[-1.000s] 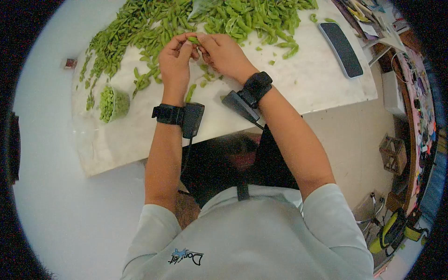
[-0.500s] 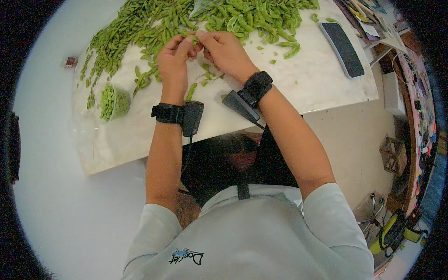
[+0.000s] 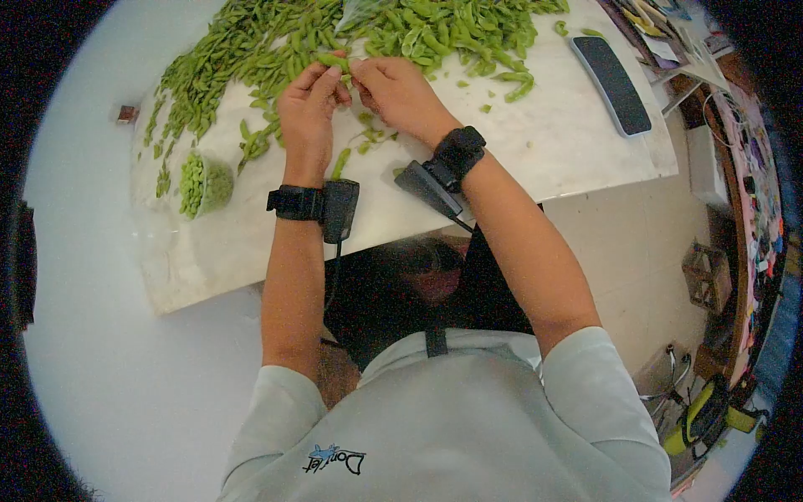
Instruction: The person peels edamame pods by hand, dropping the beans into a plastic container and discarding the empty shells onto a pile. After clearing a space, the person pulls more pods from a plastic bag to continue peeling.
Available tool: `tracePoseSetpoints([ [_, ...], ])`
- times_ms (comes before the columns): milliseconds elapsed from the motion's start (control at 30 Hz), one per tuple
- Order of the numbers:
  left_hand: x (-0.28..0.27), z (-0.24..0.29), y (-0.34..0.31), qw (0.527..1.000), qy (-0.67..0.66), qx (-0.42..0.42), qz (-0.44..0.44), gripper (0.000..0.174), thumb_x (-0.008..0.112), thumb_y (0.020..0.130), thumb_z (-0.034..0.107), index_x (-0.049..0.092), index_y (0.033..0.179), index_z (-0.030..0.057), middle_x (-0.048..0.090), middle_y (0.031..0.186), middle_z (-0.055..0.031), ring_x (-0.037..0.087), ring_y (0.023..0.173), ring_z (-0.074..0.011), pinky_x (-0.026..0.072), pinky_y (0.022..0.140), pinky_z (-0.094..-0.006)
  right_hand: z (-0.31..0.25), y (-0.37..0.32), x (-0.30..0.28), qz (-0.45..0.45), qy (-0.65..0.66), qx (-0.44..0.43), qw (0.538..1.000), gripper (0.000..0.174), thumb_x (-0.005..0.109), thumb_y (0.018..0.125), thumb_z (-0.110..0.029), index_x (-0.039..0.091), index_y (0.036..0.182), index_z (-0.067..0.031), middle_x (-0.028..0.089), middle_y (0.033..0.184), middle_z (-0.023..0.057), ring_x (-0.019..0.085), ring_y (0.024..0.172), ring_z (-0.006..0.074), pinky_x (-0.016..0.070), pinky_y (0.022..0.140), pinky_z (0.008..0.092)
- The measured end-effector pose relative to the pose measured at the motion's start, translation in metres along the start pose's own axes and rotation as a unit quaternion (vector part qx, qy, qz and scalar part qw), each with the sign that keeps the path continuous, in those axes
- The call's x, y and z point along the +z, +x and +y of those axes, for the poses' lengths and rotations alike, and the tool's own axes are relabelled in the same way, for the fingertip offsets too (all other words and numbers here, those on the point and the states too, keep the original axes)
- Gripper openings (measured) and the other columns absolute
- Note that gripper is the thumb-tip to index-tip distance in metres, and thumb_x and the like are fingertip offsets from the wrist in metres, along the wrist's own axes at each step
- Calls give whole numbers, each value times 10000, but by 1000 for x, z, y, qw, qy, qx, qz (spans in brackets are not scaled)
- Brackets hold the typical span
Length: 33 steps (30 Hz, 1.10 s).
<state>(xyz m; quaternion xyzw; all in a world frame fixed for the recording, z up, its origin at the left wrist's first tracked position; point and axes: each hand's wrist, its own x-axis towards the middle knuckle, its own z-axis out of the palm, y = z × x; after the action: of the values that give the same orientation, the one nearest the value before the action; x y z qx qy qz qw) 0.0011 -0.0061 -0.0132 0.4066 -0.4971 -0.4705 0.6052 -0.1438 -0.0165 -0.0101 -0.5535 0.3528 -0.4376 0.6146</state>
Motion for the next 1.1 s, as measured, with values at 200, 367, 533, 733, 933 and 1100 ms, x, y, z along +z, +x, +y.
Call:
tracePoseSetpoints([
  [200,1,3,-1,1000,9,-21,-1,167,581,881,106,621,970,-30,580,709,-31,514,604,-94,385,567,-218,3,0,0,3,8,5,1000,412,434,951,-340,487,665,-47,429,538,-24,378,449,74,296,421,250],
  [367,0,0,-1,999,15,-26,-10,178,564,890,124,612,972,-27,578,720,-30,516,625,-92,392,583,-223,2,-1,-3,4,-27,-9,1000,435,427,952,-349,477,646,-44,429,539,-20,380,464,82,309,442,259],
  [533,-2,-1,0,999,17,-39,-24,212,538,892,129,609,1007,-33,571,721,-30,514,646,-95,399,604,-231,0,-2,-2,6,-45,-11,999,439,439,949,-362,490,656,-40,437,543,-24,384,472,83,313,450,258],
  [733,-2,1,-1,999,19,-37,-31,233,531,895,124,611,1042,-38,565,714,-34,507,638,-101,399,604,-232,1,-1,-2,2,-38,-13,999,435,446,949,-367,494,665,-42,436,546,-31,378,475,79,307,448,260],
  [933,-5,-4,1,999,11,-31,-38,207,556,895,129,610,1003,-39,563,705,-36,507,629,-107,395,599,-234,4,1,-2,9,-30,-19,999,430,447,951,-361,492,665,-43,431,550,-30,366,479,81,302,451,260],
  [1100,-3,-1,0,999,10,-36,-29,171,568,891,120,604,962,-32,564,701,-40,512,632,-110,396,595,-239,3,1,-2,4,-26,-26,999,441,441,955,-360,485,653,-42,420,536,-27,363,474,86,303,451,267],
])
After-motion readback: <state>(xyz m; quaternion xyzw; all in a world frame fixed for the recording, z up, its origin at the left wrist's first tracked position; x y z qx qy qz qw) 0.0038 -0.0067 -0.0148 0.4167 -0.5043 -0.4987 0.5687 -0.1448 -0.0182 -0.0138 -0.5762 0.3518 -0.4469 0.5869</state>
